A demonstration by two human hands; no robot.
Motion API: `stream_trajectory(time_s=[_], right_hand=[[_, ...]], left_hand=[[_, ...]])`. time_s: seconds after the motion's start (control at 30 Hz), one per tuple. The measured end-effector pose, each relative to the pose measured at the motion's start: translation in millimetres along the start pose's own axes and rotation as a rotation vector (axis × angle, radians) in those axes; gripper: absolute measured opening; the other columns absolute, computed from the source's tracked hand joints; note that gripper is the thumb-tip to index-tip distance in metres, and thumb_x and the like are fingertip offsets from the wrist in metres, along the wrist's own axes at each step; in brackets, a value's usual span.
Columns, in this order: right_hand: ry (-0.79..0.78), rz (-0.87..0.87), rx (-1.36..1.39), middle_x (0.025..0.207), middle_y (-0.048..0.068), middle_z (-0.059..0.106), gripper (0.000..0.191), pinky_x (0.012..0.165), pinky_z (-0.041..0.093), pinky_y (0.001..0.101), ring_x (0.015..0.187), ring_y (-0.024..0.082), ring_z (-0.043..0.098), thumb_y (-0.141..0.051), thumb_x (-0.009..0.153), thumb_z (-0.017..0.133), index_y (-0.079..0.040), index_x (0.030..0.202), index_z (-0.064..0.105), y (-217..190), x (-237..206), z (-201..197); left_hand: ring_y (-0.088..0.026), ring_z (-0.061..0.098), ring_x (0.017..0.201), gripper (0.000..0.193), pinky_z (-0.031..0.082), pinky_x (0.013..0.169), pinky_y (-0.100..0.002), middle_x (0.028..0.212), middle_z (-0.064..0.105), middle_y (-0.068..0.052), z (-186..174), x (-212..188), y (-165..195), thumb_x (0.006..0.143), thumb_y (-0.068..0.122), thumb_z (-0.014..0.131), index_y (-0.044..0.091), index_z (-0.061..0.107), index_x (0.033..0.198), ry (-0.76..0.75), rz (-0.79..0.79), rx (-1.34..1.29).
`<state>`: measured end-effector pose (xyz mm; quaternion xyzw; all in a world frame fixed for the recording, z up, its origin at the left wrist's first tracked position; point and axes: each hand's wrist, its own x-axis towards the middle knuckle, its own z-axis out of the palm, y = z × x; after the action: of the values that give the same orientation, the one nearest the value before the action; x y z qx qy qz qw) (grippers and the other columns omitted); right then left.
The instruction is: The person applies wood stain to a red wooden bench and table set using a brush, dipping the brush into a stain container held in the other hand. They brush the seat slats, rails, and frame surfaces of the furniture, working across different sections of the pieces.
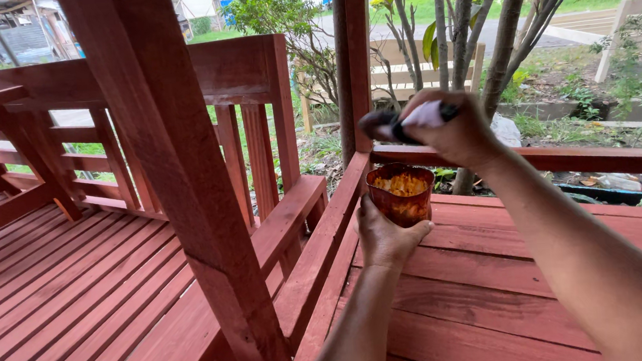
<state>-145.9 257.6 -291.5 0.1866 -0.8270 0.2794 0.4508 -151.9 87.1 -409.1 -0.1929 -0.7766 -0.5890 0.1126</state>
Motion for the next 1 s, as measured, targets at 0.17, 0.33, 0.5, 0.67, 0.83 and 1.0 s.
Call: stream_trajectory(time_s=[0.17, 0.33, 0.5, 0.67, 0.83, 1.0], right_hand=[[-0.205, 0.004, -0.081, 0.095, 0.000, 0.078, 0.014, 0.081, 0.062, 0.0283, 0.087, 0.013, 0.075, -0.010, 0.081, 0.080, -0.018, 0.093, 0.078, -8, 6, 29], [-0.223, -0.071, -0.163, 0.087, 0.006, 0.078, 0.010, 0.077, 0.059, 0.0332, 0.079, 0.018, 0.074, -0.009, 0.084, 0.072, -0.014, 0.091, 0.078, -14, 18, 30], [-0.163, -0.101, -0.228, 0.086, 0.009, 0.076, 0.010, 0.073, 0.061, 0.0356, 0.076, 0.020, 0.073, -0.009, 0.086, 0.072, -0.014, 0.092, 0.079, -14, 33, 31], [-0.083, -0.106, -0.227, 0.095, 0.009, 0.077, 0.011, 0.075, 0.064, 0.0342, 0.082, 0.019, 0.075, -0.011, 0.089, 0.073, -0.014, 0.098, 0.078, -6, 73, 28], [0.018, -0.314, -0.321, 0.099, 0.009, 0.077, 0.007, 0.081, 0.062, 0.0354, 0.086, 0.020, 0.075, -0.010, 0.096, 0.076, -0.014, 0.101, 0.078, -11, 104, 12], [0.166, -0.632, -0.521, 0.118, 0.009, 0.074, 0.011, 0.098, 0.059, 0.0401, 0.115, 0.028, 0.071, -0.005, 0.095, 0.076, -0.010, 0.104, 0.076, -20, 109, -7]], left_hand=[[-0.036, 0.051, 0.132, 0.125, 0.046, 0.112, -0.042, 0.142, 0.048, -0.020, -1, 0, 1, 0.048, 0.033, 0.101, 0.005, 0.031, 0.147, -0.019, -0.028, 0.023], [-0.033, 0.055, 0.130, 0.121, 0.051, 0.111, -0.039, 0.142, 0.049, -0.018, -3, -2, 7, 0.049, 0.032, 0.098, 0.010, 0.032, 0.148, -0.062, -0.065, -0.014], [-0.033, 0.053, 0.131, 0.125, 0.048, 0.113, -0.039, 0.143, 0.047, -0.017, -5, -3, 9, 0.050, 0.031, 0.101, 0.010, 0.030, 0.150, -0.065, -0.060, -0.018], [-0.033, 0.051, 0.132, 0.129, 0.044, 0.116, -0.039, 0.143, 0.047, -0.017, -3, -4, 9, 0.048, 0.032, 0.102, 0.010, 0.029, 0.151, -0.040, -0.040, -0.028], [-0.033, 0.051, 0.132, 0.126, 0.046, 0.114, -0.039, 0.142, 0.047, -0.017, -4, -5, 8, 0.048, 0.030, 0.103, 0.011, 0.031, 0.149, -0.046, -0.057, -0.011], [-0.033, 0.054, 0.129, 0.121, 0.047, 0.113, -0.039, 0.140, 0.050, -0.017, -3, -5, 7, 0.048, 0.029, 0.102, 0.011, 0.035, 0.147, -0.039, -0.045, -0.036]])
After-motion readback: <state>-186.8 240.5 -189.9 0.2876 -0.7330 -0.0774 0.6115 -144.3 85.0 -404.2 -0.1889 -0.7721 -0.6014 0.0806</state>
